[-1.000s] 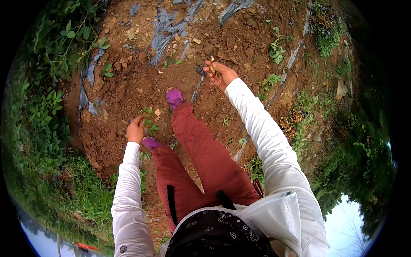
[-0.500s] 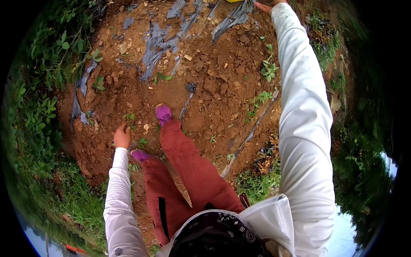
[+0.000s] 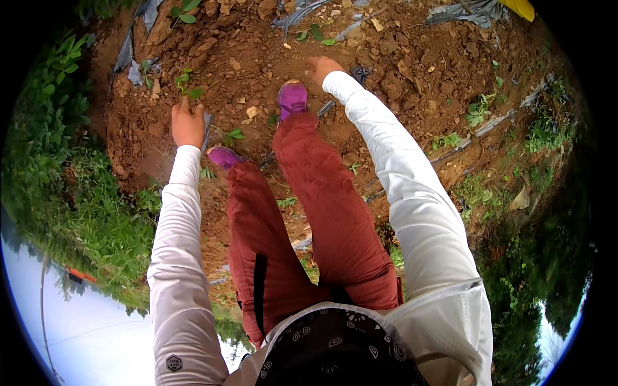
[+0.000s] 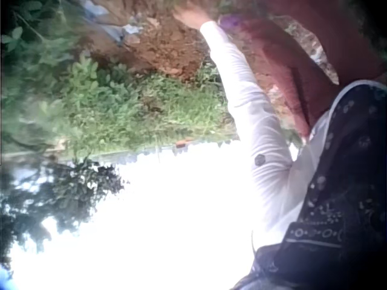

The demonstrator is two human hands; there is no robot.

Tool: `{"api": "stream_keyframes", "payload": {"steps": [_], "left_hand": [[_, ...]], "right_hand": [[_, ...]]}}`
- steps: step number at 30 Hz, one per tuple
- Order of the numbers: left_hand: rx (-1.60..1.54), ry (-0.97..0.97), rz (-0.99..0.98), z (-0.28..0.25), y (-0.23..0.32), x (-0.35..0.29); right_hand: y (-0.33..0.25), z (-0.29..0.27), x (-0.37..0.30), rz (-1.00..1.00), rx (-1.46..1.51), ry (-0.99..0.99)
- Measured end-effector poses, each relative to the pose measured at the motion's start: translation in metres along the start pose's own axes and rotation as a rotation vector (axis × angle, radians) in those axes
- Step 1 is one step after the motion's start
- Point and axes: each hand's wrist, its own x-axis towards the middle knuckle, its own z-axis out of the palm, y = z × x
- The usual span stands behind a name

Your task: The person pulls peanut plants from the soil by hand, shakes off excess dirt, and gathers them into a pile. They then pick up loose peanuts from the ground and place them into a yellow bucket.

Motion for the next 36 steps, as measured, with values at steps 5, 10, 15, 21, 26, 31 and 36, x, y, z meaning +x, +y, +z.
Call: {"api": "stream_keyframes", "payload": {"steps": [5, 10, 15, 21, 26, 31, 36], "left_hand": [[-0.079, 0.002, -0.124, 0.052, -0.031, 0.001], [-0.252, -0.002, -0.095, 0.102, -0.05, -0.002], [-0.357, -0.006, -0.053, 0.13, -0.051, 0.006], [-0.332, -0.084, -0.057, 0.106, -0.039, 0.0], [-0.374, -0.17, 0.014, 0.051, -0.009, -0.038], [-0.281, -0.316, 0.096, -0.014, 0.021, -0.06], [-0.208, -0.399, 0.186, -0.074, 0.054, -0.053]], "right_hand": [[-0.015, 0.06, 0.074, 0.271, 0.082, 0.001], [-0.016, 0.09, 0.133, 0.347, 0.131, 0.323], [-0.01, 0.108, 0.159, 0.358, -0.085, 0.281], [-0.028, 0.096, 0.104, 0.311, 0.225, 0.206], [-0.015, 0.05, 0.003, 0.455, 1.192, 0.226], [0.025, -0.12, -0.096, 0.56, 1.487, 0.69], [0.134, -0.354, -0.171, 0.223, 1.493, 1.358]]}}
